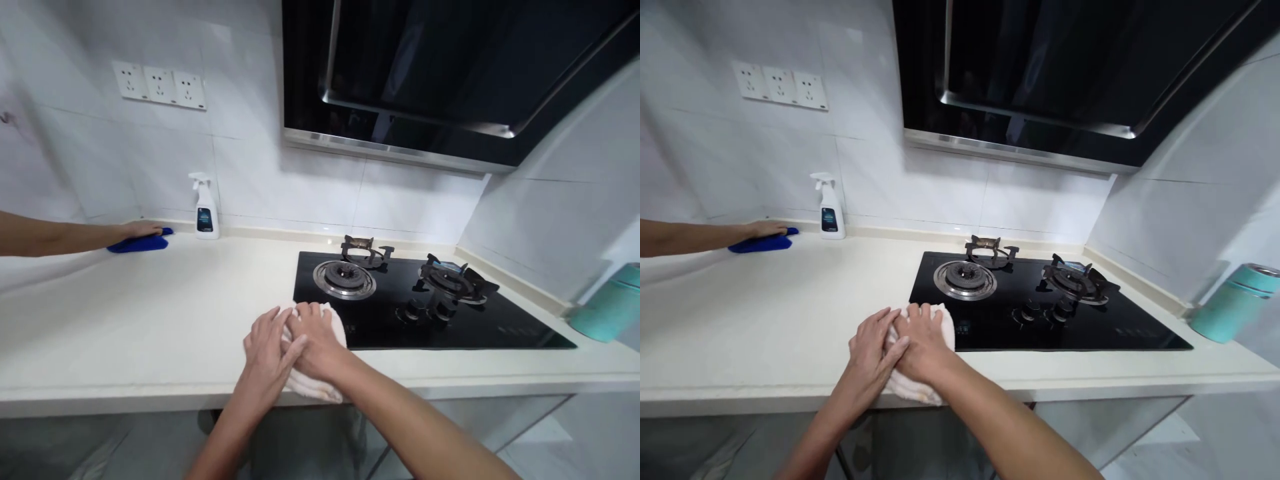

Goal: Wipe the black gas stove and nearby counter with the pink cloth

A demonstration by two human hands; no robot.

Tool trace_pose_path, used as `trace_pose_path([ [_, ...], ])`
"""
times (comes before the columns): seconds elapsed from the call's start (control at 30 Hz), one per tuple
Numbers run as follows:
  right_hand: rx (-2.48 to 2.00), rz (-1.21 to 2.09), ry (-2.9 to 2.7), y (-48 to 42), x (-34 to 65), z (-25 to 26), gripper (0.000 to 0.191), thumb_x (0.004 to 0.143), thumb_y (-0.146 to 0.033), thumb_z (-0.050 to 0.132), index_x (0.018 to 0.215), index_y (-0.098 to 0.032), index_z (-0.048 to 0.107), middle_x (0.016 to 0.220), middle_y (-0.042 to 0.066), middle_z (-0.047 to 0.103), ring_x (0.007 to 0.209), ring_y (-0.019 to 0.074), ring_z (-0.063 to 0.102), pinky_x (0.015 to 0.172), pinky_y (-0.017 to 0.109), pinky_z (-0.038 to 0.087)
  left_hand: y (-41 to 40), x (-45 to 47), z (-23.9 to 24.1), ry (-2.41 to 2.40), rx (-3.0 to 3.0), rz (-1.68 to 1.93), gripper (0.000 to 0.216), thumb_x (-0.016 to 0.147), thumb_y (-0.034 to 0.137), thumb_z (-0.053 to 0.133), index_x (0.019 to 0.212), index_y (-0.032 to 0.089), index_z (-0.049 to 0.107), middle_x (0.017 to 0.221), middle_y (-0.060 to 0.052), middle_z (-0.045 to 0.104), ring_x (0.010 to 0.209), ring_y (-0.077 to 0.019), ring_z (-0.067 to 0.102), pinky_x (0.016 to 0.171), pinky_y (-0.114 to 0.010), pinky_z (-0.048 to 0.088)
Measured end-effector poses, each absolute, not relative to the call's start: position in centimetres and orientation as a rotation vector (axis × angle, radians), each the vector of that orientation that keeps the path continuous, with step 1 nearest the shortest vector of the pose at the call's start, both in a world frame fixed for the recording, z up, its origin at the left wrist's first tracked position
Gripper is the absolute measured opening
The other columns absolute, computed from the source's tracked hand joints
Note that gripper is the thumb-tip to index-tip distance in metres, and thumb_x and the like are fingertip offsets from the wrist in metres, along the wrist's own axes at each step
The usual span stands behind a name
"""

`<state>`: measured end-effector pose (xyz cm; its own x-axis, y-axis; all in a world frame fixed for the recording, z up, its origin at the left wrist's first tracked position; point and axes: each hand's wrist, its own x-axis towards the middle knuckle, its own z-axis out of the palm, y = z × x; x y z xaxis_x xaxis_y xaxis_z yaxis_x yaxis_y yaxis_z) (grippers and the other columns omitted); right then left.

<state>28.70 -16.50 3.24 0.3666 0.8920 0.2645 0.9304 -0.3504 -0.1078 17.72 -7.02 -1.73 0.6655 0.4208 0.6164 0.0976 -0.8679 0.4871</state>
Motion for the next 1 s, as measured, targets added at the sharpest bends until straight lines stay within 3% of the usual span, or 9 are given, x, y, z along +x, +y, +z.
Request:
trace_pose_path([
  [0.1, -2.241, -0.22, -1.698, -18.7, 28.9, 2.9, 0.047, 0.1, -0.048, 0.051, 0.143, -0.03, 0.048, 0.132, 0.01, 0.052, 0.115, 0.0296, 0.045, 0.098, 0.052, 0.037, -6.5, 18.0, -1.9, 0.425, 2.477, 1.052, 0.043, 0.104, 0.048, 0.046, 0.141, 0.03, 0.055, 0.146, -0.013, 0.055, 0.139, -0.0326, 0.047, 0.114, -0.061, 0.036],
  [0.33, -2.312, -0.199, -1.562, -26.2, 35.4, 2.5, 0.045, 0.097, -0.051, 0.06, 0.138, -0.033, 0.055, 0.135, 0.006, 0.054, 0.117, 0.0263, 0.047, 0.104, 0.046, 0.034, -6.4, 18.1, -1.5, 0.354, 2.638, 0.873, 0.049, 0.101, 0.054, 0.049, 0.14, 0.028, 0.059, 0.147, -0.012, 0.056, 0.139, -0.034, 0.047, 0.111, -0.059, 0.039],
  [0.67, -2.48, -0.286, -1.322, -40.7, 43.3, 0.7, 0.046, 0.102, -0.047, 0.042, 0.143, -0.03, 0.055, 0.142, 0.007, 0.06, 0.131, 0.0274, 0.052, 0.111, 0.049, 0.035, -6.3, 17.9, -1.0, 0.353, 2.785, 0.663, 0.046, 0.098, 0.06, 0.052, 0.131, 0.032, 0.067, 0.147, -0.006, 0.058, 0.137, -0.0326, 0.052, 0.112, -0.054, 0.041],
  [1.0, -2.734, -0.51, -0.636, -53.3, 52.9, -1.6, 0.054, 0.096, -0.055, 0.043, 0.139, -0.028, 0.059, 0.136, 0.009, 0.065, 0.119, 0.0321, 0.061, 0.101, 0.05, 0.045, -5.5, 18.4, -1.4, 0.349, 2.852, 0.68, 0.053, 0.095, 0.067, 0.05, 0.13, 0.031, 0.068, 0.147, -0.008, 0.059, 0.135, -0.0358, 0.054, 0.109, -0.055, 0.043],
])
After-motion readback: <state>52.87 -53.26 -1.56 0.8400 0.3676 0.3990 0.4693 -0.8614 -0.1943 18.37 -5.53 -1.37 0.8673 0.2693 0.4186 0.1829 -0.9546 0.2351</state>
